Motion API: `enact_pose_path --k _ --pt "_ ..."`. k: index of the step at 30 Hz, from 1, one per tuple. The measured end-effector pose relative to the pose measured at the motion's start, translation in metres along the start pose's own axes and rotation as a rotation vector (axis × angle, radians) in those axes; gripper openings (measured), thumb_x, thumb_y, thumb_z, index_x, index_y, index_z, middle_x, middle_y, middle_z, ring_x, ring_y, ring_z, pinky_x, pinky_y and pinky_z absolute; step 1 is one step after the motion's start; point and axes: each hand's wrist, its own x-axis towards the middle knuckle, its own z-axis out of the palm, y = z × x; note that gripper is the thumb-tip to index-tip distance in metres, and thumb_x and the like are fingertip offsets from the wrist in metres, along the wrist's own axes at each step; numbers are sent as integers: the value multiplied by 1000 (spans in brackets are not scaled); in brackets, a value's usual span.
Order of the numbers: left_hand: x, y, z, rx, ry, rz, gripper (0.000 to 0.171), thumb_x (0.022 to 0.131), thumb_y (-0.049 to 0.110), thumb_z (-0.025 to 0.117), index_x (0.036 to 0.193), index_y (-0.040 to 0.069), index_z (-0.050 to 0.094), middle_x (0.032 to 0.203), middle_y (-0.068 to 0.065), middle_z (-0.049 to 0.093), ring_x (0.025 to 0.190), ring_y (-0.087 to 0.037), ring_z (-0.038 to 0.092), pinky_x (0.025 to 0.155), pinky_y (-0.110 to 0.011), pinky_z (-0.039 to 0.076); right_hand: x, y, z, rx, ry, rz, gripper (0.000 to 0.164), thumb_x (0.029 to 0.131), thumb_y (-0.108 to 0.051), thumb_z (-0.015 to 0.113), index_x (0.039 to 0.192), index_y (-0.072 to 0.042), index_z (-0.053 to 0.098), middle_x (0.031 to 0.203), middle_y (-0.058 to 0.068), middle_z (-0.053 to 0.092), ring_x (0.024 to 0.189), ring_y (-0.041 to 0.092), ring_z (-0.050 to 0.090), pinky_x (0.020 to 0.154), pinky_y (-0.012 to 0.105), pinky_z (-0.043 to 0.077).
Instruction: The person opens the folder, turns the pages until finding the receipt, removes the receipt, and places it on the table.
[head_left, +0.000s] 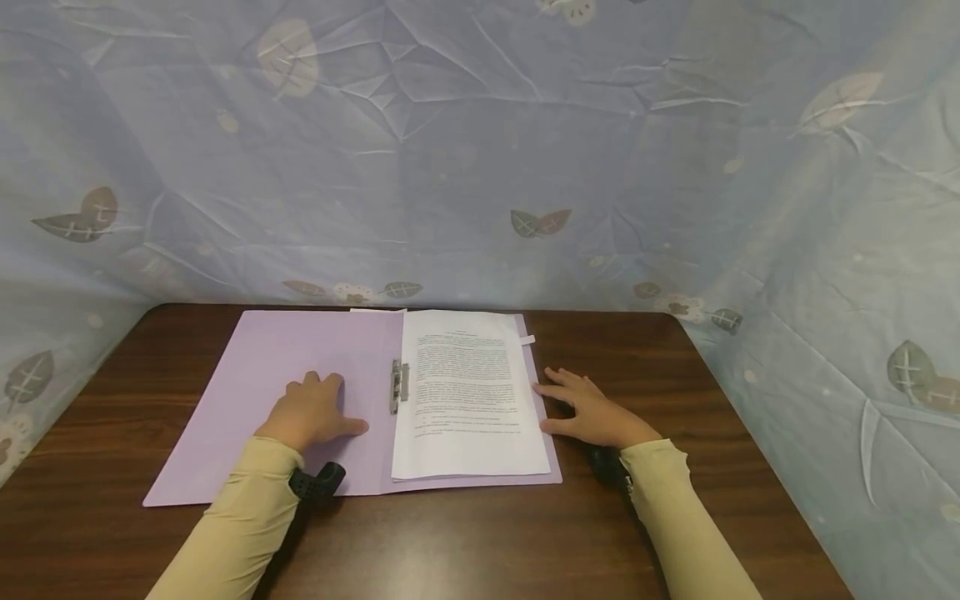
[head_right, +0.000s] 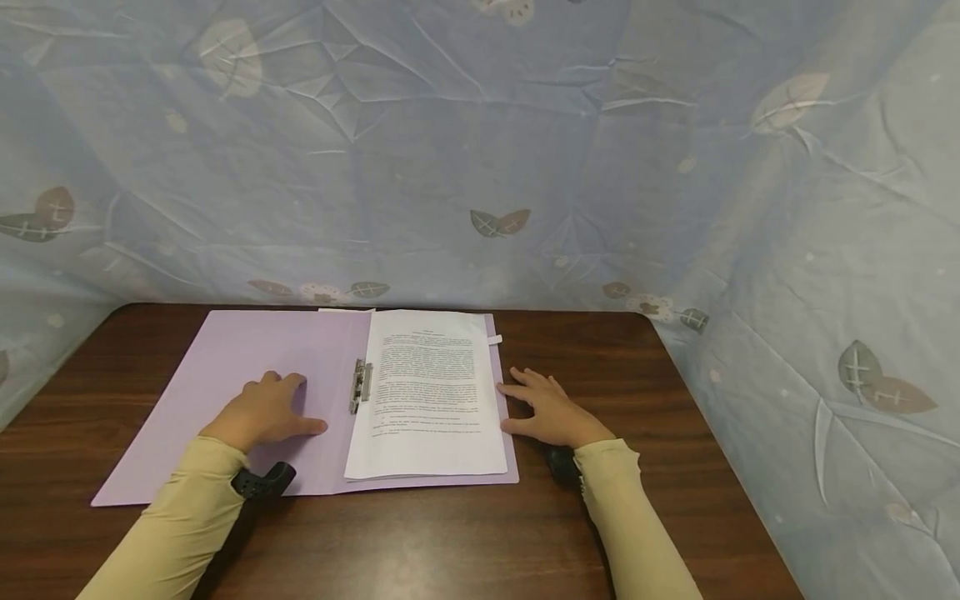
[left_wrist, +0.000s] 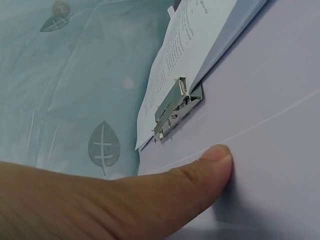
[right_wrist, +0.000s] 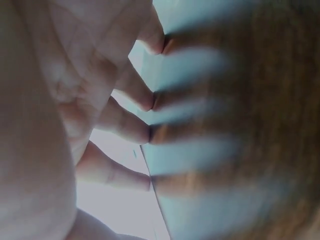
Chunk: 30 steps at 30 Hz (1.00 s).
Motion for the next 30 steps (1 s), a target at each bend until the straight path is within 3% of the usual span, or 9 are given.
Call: enact_pose_path --k 7,15,24,30 --pt "-1 -1 4 2 0 -7 83 81 46 85 131 -14 54 117 -39 53 105 -59 55 87 -68 50 5 -5 -6 1 33 8 61 99 -34 69 150 -5 54 162 23 38 151 45 30 120 64 23" --pt "-1 -2 3 8 7 -3 82 81 46 86 130 -13 56 114 -38 54 103 -57 55 85 -67 51 22 -22 -23 -85 98 46 58 99 -31 69 147 -2 54 150 18 53 141 36 48 115 55 38" --pt "-4 0 0 10 9 -10 82 81 47 86 129 -13 56 114 -37 55 103 -57 56 84 -66 52 52 -29 -40 -59 122 67 52 101 -30 66 144 -2 57 149 18 54 139 35 49 116 54 38" --pt "-4 1 1 13 2 -9 81 81 47 85 128 -13 56 115 -37 55 103 -58 56 84 -66 52 70 -30 -43 -101 121 99 52 100 -30 67 144 -3 58 148 18 54 140 35 49 117 53 38"
